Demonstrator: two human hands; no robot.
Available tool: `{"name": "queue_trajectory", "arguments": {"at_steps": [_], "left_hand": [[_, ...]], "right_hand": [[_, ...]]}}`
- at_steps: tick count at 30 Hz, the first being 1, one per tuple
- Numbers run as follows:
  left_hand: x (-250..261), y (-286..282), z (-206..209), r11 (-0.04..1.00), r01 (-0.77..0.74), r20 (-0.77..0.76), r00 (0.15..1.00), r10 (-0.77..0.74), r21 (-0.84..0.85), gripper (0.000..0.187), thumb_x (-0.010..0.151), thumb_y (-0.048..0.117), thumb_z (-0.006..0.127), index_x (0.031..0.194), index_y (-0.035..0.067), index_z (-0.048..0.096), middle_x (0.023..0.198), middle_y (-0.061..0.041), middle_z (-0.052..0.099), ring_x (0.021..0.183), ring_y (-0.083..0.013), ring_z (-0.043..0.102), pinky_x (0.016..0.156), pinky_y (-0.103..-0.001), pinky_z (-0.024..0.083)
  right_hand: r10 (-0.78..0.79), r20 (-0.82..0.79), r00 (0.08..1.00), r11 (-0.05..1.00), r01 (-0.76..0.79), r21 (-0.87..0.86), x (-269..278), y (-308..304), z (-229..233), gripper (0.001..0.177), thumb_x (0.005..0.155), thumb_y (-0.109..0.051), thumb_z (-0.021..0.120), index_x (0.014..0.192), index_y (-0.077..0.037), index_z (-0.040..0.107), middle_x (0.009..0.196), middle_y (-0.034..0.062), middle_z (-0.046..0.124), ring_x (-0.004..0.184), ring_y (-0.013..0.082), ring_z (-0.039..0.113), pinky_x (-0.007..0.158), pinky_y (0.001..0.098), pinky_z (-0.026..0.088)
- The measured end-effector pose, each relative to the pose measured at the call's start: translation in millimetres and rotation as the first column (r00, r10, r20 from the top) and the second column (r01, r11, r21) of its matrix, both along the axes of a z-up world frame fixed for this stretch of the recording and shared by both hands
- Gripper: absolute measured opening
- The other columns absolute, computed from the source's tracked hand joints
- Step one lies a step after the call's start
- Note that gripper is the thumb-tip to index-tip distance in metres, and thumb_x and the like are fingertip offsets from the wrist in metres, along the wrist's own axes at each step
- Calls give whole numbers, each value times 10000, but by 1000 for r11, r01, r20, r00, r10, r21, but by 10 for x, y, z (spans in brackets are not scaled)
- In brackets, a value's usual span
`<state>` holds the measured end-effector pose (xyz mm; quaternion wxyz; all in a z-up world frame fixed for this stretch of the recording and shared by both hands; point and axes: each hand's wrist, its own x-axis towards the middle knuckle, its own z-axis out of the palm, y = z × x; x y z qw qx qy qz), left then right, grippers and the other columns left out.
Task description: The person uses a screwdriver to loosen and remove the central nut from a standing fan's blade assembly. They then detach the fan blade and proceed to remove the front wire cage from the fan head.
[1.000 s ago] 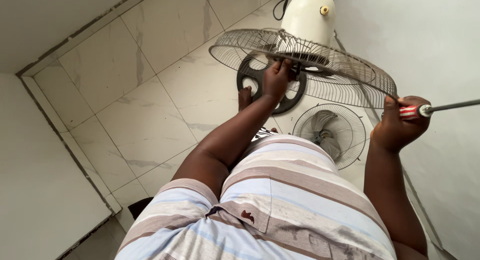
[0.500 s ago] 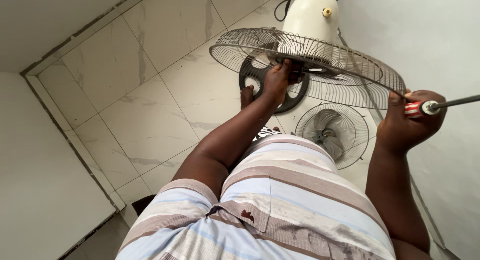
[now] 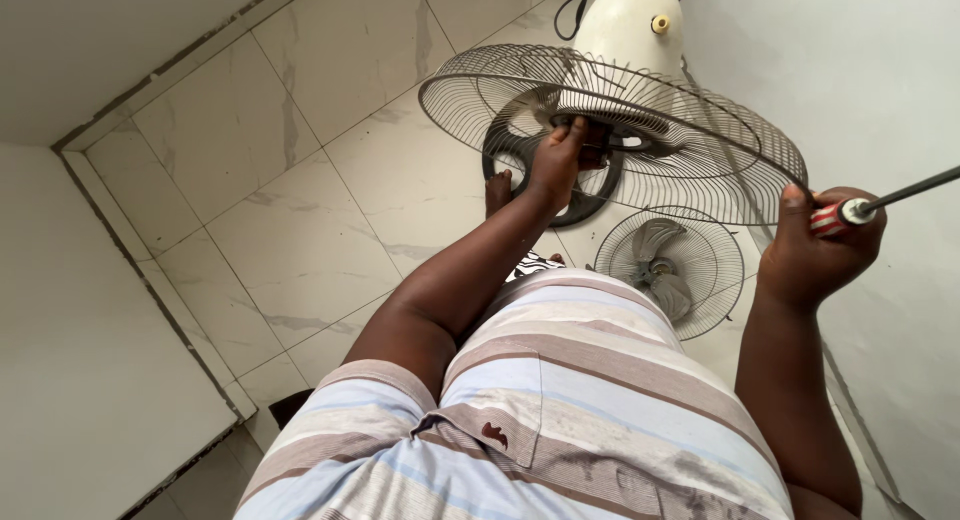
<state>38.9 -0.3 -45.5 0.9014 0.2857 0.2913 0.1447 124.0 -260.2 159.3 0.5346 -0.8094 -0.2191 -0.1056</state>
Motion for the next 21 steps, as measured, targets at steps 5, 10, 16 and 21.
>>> {"name": "queue_trajectory", "arguments": {"at_steps": [5, 10, 16, 21], "left_hand": [[21, -63, -13, 1000, 2, 9, 1000, -2, 3, 421, 1031, 432, 576, 1094, 24, 654, 989, -111, 748, 799, -201, 732, 726, -383, 630], [38, -29, -63, 999, 29, -23, 999, -29, -24, 350, 1067, 362, 531, 1076, 32, 650, 990, -114, 754, 799, -202, 732, 761, -385, 630], [54, -22, -164, 997, 79, -18, 997, -80, -14, 297, 1064, 304, 538, 1044, 43, 677, 974, -118, 760, 819, -208, 747, 790, -385, 631], [53, -38, -233, 995, 86, 10, 996, -86, -48, 266, 1074, 253, 568, 1005, 35, 704, 965, -122, 757, 823, -212, 741, 801, -394, 625]], "right_hand": [[-115, -48, 992, 992, 112, -51, 100, -61, -227, 315, 1012, 99, 831, 1069, -46, 557, 968, 19, 551, 831, 120, 524, 791, 262, 500], [-20, -264, 964, 971, 81, 223, 85, -17, -373, 301, 992, 120, 770, 1050, -65, 540, 1143, 74, 606, 980, 144, 582, 879, 290, 530], [89, -147, 985, 944, -37, 327, 164, -26, -319, 333, 924, 199, 671, 1068, -64, 527, 1193, 127, 613, 952, 171, 593, 884, 300, 537], [136, -138, 981, 927, -77, 366, 220, -82, -305, 321, 925, 212, 629, 1070, -58, 532, 1136, 137, 614, 950, 174, 589, 889, 305, 533]]}}
